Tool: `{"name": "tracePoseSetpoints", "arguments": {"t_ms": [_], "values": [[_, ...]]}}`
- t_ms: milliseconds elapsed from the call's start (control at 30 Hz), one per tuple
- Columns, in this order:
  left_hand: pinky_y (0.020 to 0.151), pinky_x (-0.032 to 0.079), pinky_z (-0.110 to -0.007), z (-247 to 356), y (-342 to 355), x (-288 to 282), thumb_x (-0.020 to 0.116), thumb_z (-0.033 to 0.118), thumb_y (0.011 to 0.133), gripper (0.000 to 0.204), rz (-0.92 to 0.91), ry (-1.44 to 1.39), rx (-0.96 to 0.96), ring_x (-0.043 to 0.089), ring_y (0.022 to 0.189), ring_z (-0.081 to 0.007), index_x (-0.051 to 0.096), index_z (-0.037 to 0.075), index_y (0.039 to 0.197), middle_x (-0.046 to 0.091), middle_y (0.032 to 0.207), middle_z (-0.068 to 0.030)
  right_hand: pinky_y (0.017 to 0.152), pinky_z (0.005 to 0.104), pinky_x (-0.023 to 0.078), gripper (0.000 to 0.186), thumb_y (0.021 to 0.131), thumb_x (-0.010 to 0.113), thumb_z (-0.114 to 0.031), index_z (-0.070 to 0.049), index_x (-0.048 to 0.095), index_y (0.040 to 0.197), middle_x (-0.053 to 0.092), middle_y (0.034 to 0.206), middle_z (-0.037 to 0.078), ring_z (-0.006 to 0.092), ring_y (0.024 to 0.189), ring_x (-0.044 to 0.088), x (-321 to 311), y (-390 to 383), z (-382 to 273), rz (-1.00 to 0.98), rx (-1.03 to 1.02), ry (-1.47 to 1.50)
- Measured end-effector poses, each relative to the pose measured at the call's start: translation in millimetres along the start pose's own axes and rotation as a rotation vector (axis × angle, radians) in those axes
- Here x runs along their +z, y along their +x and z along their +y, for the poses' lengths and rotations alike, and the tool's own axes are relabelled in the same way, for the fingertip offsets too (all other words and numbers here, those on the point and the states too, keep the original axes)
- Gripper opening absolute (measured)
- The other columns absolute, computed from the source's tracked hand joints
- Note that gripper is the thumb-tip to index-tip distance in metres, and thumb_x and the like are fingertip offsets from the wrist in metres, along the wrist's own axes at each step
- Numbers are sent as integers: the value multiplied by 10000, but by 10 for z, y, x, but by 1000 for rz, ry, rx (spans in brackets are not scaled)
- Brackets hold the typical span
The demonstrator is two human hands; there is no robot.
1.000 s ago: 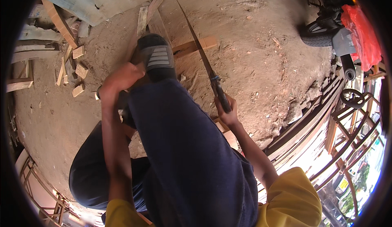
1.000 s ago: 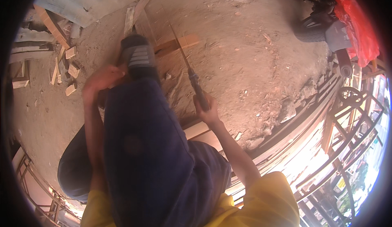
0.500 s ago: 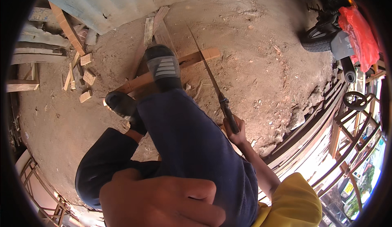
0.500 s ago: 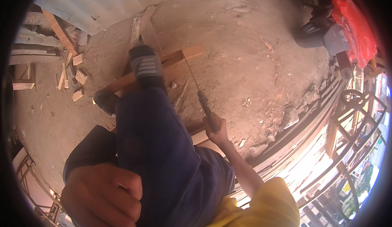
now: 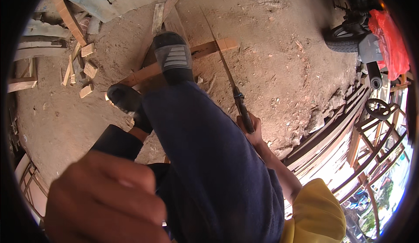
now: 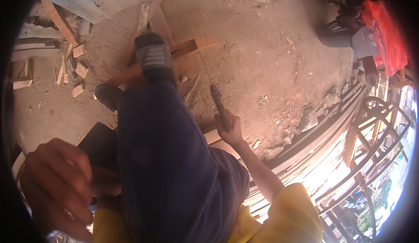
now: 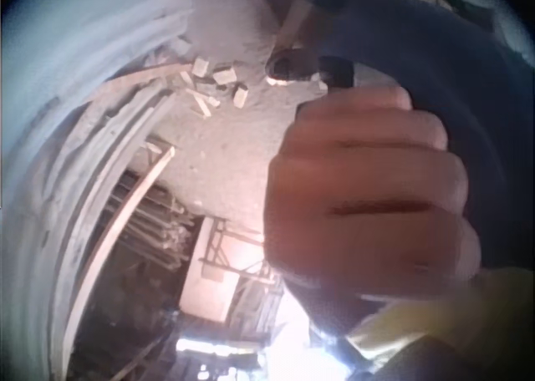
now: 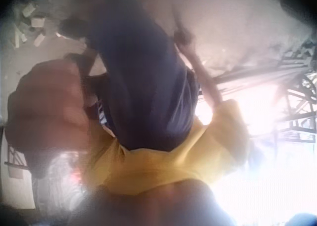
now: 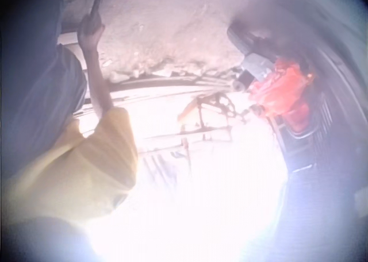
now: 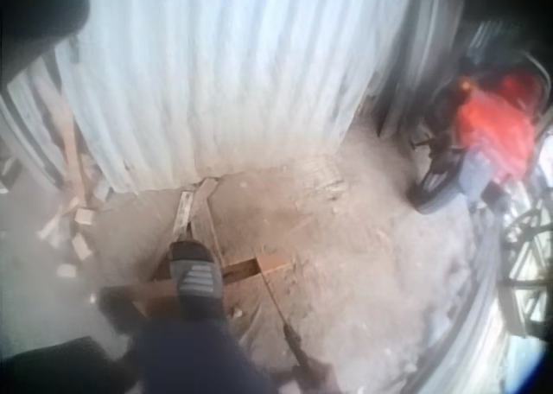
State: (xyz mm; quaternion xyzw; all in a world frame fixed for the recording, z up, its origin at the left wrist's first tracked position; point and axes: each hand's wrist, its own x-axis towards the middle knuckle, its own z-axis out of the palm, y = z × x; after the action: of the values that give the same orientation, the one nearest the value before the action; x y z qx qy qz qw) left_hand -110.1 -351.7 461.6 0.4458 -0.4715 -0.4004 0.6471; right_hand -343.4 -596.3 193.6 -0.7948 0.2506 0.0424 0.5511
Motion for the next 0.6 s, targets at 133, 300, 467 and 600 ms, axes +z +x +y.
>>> {"name": "tracePoseSetpoints", "arguments": {"t_ms": [133,300,467,600], "values": [[563,413,-246,-296,-21,-334,495,257,906,274,378,488,-808,573,647,-103,628,21,944,607,740,-74,517,297,394,135,851,590,-115,-11,539,783,502,612,32,112,566,481,22,360,-27,73,29,25],[859,451,-379,-1891,-277,-1131,550,289,850,478,352,931,-1112,584,1002,-293,474,15,1235,593,1099,-186,517,269,361,151,878,590,-148,-22,545,806,460,622,-12,71,583,428,109,840,-342,57,4,78],[977,373,-475,-3395,-1083,-1087,588,282,818,668,166,1464,-1120,431,1220,-378,308,55,1381,426,1317,-216,581,299,418,118,869,562,-121,-8,578,898,526,693,53,123,637,497,-76,-101,387,32,11,117],[951,344,-561,-4174,-1508,-1071,598,261,802,677,548,1690,-871,407,1201,-409,291,83,1379,429,1261,-215,581,293,417,108,870,553,-103,-1,571,899,518,701,47,121,643,498,-136,-207,411,15,-31,85]]}}
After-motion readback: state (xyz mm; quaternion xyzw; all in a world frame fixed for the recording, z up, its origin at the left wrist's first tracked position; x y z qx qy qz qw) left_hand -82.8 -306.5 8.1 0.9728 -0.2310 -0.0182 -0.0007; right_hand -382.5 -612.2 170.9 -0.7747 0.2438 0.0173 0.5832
